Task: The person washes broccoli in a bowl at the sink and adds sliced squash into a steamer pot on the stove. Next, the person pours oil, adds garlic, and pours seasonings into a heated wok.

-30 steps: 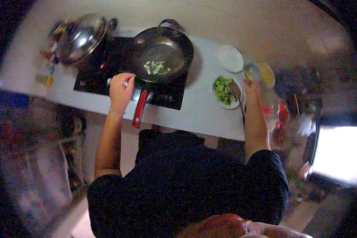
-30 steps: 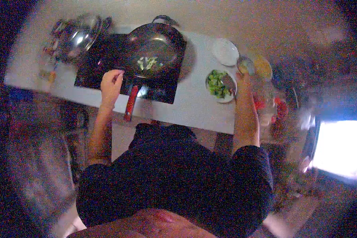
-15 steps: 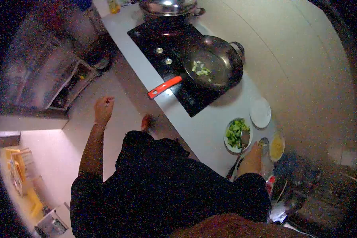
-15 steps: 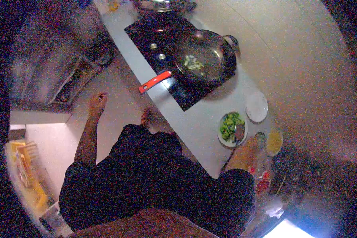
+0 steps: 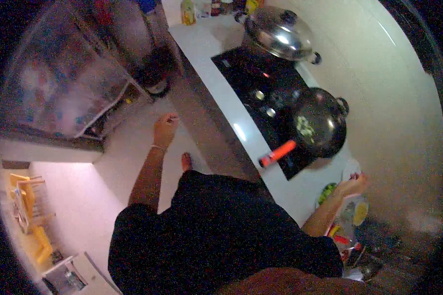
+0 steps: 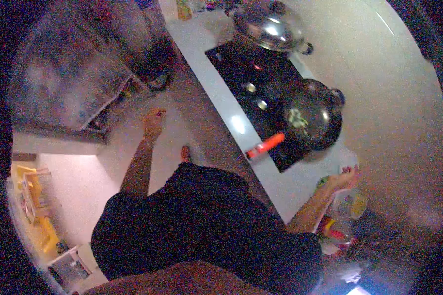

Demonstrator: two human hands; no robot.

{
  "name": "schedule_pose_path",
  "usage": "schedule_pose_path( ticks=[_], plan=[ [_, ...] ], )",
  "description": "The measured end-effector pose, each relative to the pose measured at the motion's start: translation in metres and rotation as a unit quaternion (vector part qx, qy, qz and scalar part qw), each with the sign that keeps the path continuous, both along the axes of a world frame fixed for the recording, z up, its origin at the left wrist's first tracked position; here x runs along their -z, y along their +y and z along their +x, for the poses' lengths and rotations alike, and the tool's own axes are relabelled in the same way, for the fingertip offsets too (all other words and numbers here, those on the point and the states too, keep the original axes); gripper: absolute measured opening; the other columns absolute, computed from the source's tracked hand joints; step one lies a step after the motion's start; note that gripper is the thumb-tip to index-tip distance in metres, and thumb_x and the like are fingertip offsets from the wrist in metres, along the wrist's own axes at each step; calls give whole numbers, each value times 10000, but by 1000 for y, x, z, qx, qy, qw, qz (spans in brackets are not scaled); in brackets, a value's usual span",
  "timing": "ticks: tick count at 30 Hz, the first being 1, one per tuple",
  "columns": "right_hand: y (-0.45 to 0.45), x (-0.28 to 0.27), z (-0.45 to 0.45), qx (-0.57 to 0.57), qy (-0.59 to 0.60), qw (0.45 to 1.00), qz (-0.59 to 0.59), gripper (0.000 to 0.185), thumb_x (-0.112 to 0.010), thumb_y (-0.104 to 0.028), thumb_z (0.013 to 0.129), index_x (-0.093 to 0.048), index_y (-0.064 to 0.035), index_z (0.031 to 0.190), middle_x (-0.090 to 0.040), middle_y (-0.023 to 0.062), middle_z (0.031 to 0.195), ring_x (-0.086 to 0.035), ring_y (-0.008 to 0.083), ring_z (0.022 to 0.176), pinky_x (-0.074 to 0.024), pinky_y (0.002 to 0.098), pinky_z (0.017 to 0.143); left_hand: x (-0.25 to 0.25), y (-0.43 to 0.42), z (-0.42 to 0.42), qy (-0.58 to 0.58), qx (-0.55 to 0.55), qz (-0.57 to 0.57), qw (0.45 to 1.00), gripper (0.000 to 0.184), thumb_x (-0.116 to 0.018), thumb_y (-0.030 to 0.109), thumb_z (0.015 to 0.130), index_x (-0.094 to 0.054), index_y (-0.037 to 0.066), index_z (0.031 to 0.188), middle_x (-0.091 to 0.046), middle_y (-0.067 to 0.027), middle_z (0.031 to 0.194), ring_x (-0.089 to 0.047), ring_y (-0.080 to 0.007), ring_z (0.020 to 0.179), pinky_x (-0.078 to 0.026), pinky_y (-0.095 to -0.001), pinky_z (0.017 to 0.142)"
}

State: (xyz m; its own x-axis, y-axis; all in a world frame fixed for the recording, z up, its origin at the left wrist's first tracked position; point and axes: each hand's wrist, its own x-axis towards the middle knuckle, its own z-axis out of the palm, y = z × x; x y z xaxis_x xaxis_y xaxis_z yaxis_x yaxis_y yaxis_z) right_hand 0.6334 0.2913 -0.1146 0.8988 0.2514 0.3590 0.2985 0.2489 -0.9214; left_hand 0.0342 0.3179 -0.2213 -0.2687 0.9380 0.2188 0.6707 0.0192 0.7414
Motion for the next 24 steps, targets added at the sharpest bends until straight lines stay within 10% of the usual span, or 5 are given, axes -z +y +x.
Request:
schedule_pose_path(
  ticks=[2,5,10,19,24],
  plan=[
    [37,-8,-74,-40,-173,977,-120,232,-439,-110,841,-494,10,1032,-564,86,812,-528,159,590,-454,265,520,1,40,-36,9,-21,-44,999,161,-577,127,726,-604,53,866,-595,-104,882,-576,-217,784,-458,-312,706],
    [77,-60,-250,-321,79,943,-33,193,-495,-16,784,-514,-1,975,-558,133,930,-559,180,740,-474,250,612,-21,71,-77,-42,22,-73,996,182,-572,147,746,-601,55,900,-598,-107,880,-578,-216,798,-461,-316,709],
    [182,-5,-427,-616,121,749,-213,275,-525,-67,814,-487,29,1068,-568,143,953,-573,178,782,-479,274,675,-19,158,-152,-67,60,-113,989,212,-582,188,765,-593,56,931,-590,-111,889,-569,-230,812,-459,-336,719],
    [451,137,-524,-585,216,751,-217,264,-579,-167,806,-523,-12,1012,-578,82,868,-554,143,719,-465,267,641,4,224,-191,-13,19,-86,996,200,-588,197,776,-590,51,913,-568,-126,922,-550,-251,846,-468,-322,706],
    [631,165,-570,-535,237,789,-188,401,-603,-139,775,-431,-82,1133,-488,61,1063,-472,165,989,-447,300,684,-16,226,-222,134,18,-65,989,144,-570,178,801,-592,60,880,-586,-115,865,-574,-249,771,-486,-334,644]
  ],
)
